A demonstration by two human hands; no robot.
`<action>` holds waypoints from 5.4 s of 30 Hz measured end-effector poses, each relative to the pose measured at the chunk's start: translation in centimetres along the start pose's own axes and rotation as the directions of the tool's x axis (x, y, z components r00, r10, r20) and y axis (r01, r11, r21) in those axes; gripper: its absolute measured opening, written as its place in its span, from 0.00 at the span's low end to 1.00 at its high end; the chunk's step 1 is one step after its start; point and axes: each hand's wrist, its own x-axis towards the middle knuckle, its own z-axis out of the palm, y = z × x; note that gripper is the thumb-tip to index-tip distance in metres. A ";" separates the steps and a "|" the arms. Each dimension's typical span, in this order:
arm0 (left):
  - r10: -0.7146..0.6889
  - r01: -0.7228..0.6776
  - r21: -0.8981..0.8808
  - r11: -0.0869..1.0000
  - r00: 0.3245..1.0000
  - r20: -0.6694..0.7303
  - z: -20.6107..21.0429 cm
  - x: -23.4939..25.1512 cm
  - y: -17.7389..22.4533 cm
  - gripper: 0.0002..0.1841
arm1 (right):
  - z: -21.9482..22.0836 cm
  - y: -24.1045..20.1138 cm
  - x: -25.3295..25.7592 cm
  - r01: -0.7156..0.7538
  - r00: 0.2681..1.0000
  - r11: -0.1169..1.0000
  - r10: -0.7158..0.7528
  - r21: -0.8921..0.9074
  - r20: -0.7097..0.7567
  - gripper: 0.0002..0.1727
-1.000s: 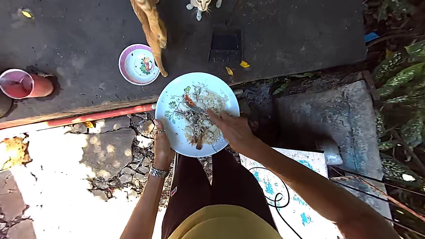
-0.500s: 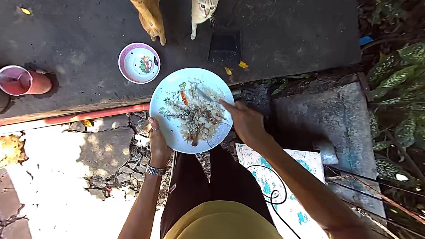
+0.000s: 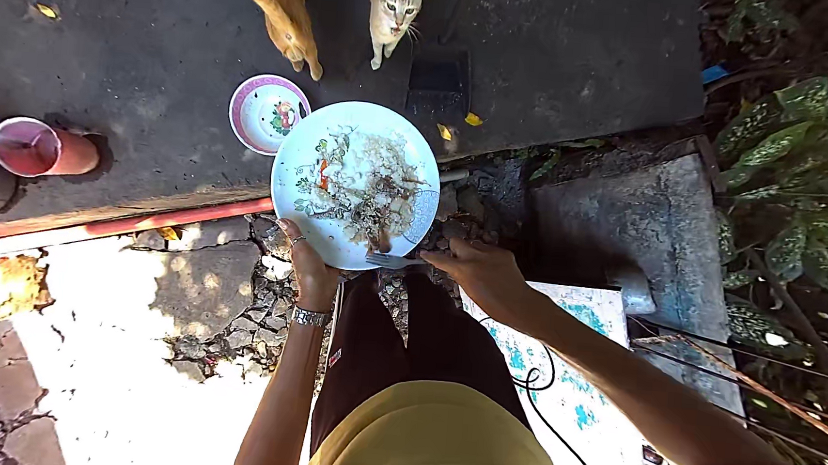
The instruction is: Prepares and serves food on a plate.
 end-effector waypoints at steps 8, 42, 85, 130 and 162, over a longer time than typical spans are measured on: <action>-0.010 0.011 0.012 1.000 1.000 -0.027 -0.4 -0.7 -0.6 0.34 | -3.8 4.4 3.6 0.043 0.974 0.993 -0.065 -0.108 -0.215 0.16; -0.101 0.099 0.150 0.984 0.995 0.009 1.9 1.2 -2.4 0.34 | 4.3 4.0 5.5 -0.227 0.943 0.945 0.274 0.234 -0.188 0.17; -0.168 0.180 0.093 0.979 0.978 -0.128 15.2 5.9 -10.7 0.34 | -2.4 21.3 10.5 -0.120 0.966 0.975 0.158 0.186 -0.204 0.16; -0.109 0.136 0.151 0.979 0.979 -0.175 19.4 17.6 -15.4 0.34 | 9.1 25.7 23.1 -0.125 0.934 0.964 0.194 0.234 -0.301 0.26; -0.086 0.120 0.224 0.967 0.984 -0.154 22.6 22.5 -16.8 0.37 | 10.6 30.2 30.9 -0.016 0.937 0.961 0.111 0.276 -0.331 0.23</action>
